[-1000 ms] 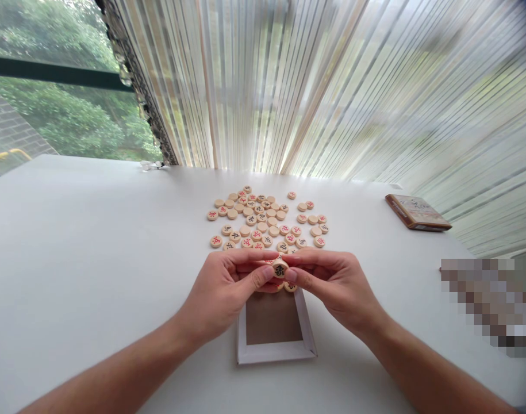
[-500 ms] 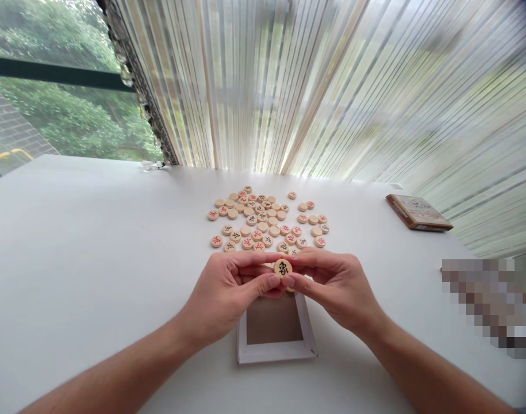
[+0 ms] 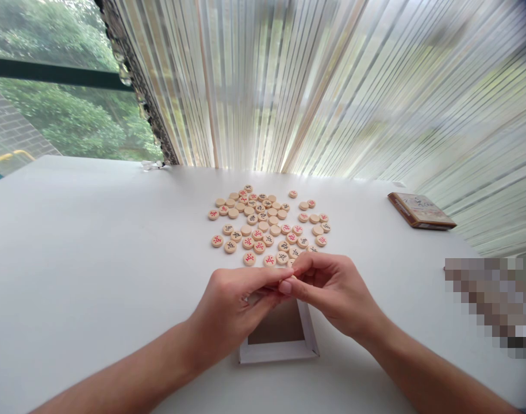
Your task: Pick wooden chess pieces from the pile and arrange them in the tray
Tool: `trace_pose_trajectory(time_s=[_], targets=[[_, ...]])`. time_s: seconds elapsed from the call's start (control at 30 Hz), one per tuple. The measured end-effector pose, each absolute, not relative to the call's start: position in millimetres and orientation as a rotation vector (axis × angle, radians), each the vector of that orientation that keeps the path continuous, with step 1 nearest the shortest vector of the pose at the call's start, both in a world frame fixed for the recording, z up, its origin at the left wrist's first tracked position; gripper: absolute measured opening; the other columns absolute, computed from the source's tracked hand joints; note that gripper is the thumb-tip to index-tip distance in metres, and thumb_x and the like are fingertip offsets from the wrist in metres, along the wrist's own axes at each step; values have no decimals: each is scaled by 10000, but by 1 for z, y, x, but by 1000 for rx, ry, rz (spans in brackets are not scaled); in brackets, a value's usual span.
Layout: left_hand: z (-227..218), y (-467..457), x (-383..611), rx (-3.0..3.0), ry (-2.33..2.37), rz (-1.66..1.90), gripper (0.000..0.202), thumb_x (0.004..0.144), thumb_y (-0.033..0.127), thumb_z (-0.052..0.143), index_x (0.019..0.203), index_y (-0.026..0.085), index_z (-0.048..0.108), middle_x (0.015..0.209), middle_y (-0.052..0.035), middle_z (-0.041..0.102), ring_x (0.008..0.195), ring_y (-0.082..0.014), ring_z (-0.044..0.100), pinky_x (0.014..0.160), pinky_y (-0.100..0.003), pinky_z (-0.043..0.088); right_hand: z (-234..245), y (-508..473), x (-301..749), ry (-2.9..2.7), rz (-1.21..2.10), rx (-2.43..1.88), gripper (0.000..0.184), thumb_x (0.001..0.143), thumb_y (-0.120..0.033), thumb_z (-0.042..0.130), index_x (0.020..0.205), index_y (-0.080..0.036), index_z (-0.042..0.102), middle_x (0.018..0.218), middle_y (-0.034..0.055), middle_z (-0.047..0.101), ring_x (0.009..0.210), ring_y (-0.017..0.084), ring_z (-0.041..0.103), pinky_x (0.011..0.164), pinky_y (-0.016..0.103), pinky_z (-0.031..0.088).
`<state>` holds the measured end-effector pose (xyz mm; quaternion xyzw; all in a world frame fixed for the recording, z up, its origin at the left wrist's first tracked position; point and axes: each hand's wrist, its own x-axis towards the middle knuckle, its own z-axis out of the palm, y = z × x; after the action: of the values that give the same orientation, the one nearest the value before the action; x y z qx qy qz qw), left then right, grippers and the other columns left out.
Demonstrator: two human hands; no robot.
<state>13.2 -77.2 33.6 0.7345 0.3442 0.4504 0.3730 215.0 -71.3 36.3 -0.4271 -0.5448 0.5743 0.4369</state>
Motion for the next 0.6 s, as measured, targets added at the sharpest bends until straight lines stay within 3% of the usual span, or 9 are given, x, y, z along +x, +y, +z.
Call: trace_pose_trajectory(time_s=[0.2,0.37,0.6], targets=[[36,-75,14,1787,829,1113,345,958,129,728,1271,257,795,989,-35,859,833,-167,806,785,-219,634,43,-68,217,-1305,1595,-972,224,780,-345,933,750,-175,789,628,0,691,593,116,588,579,231,490],[36,-74,12,1773,840,1188,293,919,155,796,1199,240,818,934,-23,840,802,-146,768,778,-208,605,38,-69,220,-1279,1699,-887,173,905,-327,838,848,-168,802,678,8,717,628,104,609,634,223,500],[31,-72,8,1925,747,1329,305,894,118,817,1187,201,814,906,-21,820,760,-111,736,750,-170,579,39,-71,216,-1096,1892,-810,223,753,-212,952,849,-145,761,716,15,758,592,96,677,572,182,549]])
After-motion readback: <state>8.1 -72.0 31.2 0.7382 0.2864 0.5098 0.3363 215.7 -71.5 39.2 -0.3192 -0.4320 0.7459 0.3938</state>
